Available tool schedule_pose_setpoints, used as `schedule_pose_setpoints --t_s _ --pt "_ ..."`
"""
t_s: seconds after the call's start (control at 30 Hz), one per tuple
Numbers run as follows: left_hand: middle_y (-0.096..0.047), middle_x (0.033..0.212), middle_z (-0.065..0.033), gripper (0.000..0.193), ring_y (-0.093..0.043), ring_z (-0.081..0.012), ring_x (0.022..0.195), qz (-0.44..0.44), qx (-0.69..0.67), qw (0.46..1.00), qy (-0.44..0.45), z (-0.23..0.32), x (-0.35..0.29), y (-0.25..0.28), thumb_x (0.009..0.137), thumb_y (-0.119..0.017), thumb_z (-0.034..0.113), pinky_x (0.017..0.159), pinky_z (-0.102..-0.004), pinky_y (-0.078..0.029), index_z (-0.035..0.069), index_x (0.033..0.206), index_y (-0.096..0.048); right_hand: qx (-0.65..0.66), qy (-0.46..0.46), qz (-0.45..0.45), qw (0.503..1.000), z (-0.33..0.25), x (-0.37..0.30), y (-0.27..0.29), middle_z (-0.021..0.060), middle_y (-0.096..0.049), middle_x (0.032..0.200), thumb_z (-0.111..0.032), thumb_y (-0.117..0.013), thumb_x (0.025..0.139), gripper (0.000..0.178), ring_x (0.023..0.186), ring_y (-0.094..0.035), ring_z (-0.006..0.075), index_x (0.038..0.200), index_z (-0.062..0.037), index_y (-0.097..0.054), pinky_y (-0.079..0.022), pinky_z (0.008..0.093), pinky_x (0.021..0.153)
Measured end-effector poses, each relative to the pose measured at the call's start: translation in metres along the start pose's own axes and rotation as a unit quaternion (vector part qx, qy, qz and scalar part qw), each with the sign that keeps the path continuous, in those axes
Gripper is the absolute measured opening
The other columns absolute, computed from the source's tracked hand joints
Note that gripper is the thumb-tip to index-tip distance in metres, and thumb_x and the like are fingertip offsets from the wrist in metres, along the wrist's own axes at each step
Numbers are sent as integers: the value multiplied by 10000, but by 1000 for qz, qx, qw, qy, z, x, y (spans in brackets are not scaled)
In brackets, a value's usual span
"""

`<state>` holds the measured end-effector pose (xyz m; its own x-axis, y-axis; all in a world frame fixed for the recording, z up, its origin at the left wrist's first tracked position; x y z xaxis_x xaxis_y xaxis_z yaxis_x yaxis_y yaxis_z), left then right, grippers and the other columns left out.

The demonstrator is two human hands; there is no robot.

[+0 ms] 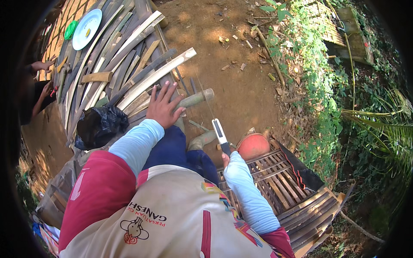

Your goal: The person hammers a wooden wedge into a bamboo frame to secure the structure. They then pick up a long bamboo pole and a knife, positioning the pole on a workbench to begin cutting or shaping it.

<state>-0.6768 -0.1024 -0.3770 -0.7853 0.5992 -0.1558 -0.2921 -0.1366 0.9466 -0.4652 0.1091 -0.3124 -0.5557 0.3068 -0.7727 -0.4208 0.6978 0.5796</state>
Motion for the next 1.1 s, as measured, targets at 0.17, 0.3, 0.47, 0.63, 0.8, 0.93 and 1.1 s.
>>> schedule_pose_setpoints --t_s 0.17,0.3,0.47,0.63,0.8,0.93,1.1 --pt "-378 1616 -74 460 -267 -295 1533 -2 -8 1000 10 1 -1 4 936 -643 480 1246 -607 -139 256 1338 -651 3 -18 -25 1000 -10 -15 7 285 -616 828 -429 -433 1084 450 803 -615 475 1023 -5 -572 -465 527 709" --pt "-386 1611 -71 447 -267 -289 1533 16 -14 1000 21 -5 -9 2 944 -632 477 1243 -608 -144 250 1329 -658 63 21 -2 998 87 -44 -32 273 -637 885 -411 -446 1077 427 859 -629 463 1041 -13 -594 -483 516 742" --pt "-389 1610 -62 442 -271 -284 1532 16 14 1000 5 2 -1 3 945 -628 482 1242 -607 -147 253 1321 -661 -40 1 -16 999 -17 33 -3 253 -647 885 -392 -452 1081 418 839 -632 443 1093 -6 -611 -486 492 741" --pt "-393 1610 -49 443 -274 -284 1532 22 -8 1000 13 0 -3 6 935 -637 482 1244 -607 -147 264 1320 -662 28 5 -6 1000 12 -5 -10 268 -651 877 -409 -440 1081 449 847 -635 465 1083 4 -615 -482 512 754" --pt "-385 1616 -50 437 -269 -291 1532 13 7 1000 11 -2 -3 2 945 -628 488 1243 -614 -144 281 1329 -656 67 41 4 997 78 -21 -40 284 -655 887 -429 -427 1081 479 870 -642 478 1054 12 -610 -480 527 758" --pt "-398 1608 -4 449 -248 -294 1540 8 19 999 38 -10 1 3 955 -615 487 1234 -625 -161 272 1348 -644 -30 59 30 997 -29 44 -1 302 -658 902 -472 -430 1081 515 900 -627 517 1045 14 -595 -469 552 752" --pt "-413 1597 -5 446 -251 -307 1538 20 -6 1000 20 -8 2 6 947 -622 487 1244 -608 -156 256 1327 -658 41 -11 -21 999 10 -47 19 314 -652 946 -404 -466 1075 423 887 -634 514 1039 0 -587 -477 568 742"
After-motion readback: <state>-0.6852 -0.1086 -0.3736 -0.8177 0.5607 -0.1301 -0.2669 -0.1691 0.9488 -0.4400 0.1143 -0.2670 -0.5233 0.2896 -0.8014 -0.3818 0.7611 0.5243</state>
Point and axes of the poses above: each hand's wrist, its own x-axis towards the middle knuckle, its own y-axis out of the back of the hand, z = x × y, the point moved 10 cm from there along x, towards the middle knuckle
